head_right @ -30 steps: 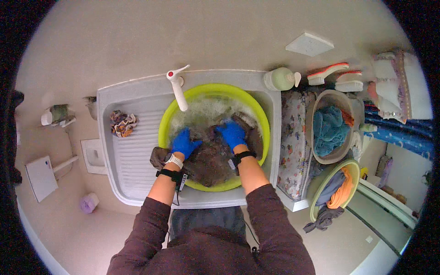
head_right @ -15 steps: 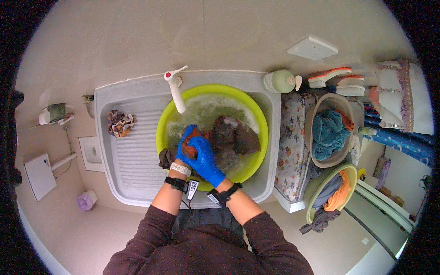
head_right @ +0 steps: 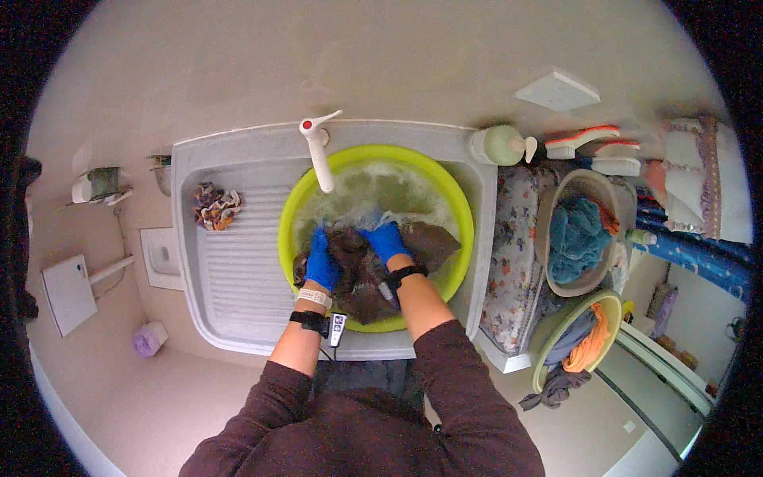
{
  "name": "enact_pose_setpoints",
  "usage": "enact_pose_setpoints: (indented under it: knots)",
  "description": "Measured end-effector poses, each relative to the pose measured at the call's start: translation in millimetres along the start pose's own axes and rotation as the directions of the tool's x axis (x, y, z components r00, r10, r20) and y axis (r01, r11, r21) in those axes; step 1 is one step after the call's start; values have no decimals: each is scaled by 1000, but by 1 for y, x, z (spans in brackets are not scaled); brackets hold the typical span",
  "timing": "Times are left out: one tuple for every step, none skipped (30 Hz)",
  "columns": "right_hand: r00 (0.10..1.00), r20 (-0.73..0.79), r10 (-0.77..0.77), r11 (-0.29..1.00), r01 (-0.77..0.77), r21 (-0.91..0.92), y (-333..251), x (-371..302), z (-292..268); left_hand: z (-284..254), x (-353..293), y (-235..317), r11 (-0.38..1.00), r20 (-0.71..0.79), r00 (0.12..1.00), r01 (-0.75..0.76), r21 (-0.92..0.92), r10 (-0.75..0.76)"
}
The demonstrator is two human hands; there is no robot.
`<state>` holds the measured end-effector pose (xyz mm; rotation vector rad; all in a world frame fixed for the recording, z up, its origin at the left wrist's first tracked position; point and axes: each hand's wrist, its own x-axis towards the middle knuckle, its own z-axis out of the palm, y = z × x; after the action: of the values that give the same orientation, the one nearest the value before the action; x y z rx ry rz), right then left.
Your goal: The person hand washes several pieces of clothing in a yellow basin filled with soapy water. They scrub, rinse, and wring out each item, then place the cleaned items into a separate basin.
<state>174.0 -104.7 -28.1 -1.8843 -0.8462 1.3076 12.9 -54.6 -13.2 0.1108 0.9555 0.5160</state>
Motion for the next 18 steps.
enact_pose_setpoints:
  knots:
    - [1000,-9,8,997,-7,82,-5,-4,3,0,4,-2,984,50,996,76,-162,-69]
    - [994,-23,105,983,-100,151,-13,-6,7,1,6,-3,911,112,973,230,-342,-203]
    - [981,-193,31,994,-10,111,-20,-27,17,2,9,-4,945,101,980,194,-262,-173]
    - [956,-285,-65,978,118,170,-31,-45,31,5,10,-4,951,92,972,231,-207,-216]
    - [923,-357,-145,946,236,224,-43,-62,44,8,10,-4,965,139,970,217,-147,-197]
    - [869,-421,-258,891,382,243,-54,-71,51,11,9,-3,972,102,974,214,-94,-204]
    - [907,-373,-196,933,289,213,-62,-79,56,16,7,-3,986,109,982,162,-37,-157]
    - [934,-319,-162,963,220,155,-69,-83,59,19,4,0,991,52,990,128,26,-129]
    - [956,-266,-124,984,154,95,-72,-80,58,22,-2,0,991,-15,1000,-23,133,25]
    - [979,-199,-46,999,40,-34,-72,-73,52,23,-7,2,994,-29,1000,12,112,-9]
    - [989,-142,48,983,-71,-167,-69,-60,44,23,-15,5,991,-84,992,106,83,-99]
    - [992,-78,97,948,-116,-295,-63,-43,34,21,-22,7,980,-140,972,195,45,-187]
    - [973,-199,113,981,-142,-135,-53,-22,18,17,-28,13,965,27,965,262,13,-262]
    - [935,-305,180,983,-164,78,-41,-7,3,13,-35,15,964,-13,965,261,47,-261]
    - [932,-363,-9,1000,16,17,-30,1,-11,7,-40,22,975,-58,979,201,93,-196]
    - [884,-459,-91,995,103,1,-19,3,-21,2,-45,25,983,-76,987,151,108,-143]
    - [922,-354,-154,972,77,-224,-9,-4,-24,-4,-46,31,982,-35,982,184,-28,-185]
    - [943,-278,-181,899,45,-435,-1,-12,-29,-9,-47,33,992,-54,991,123,15,-122]
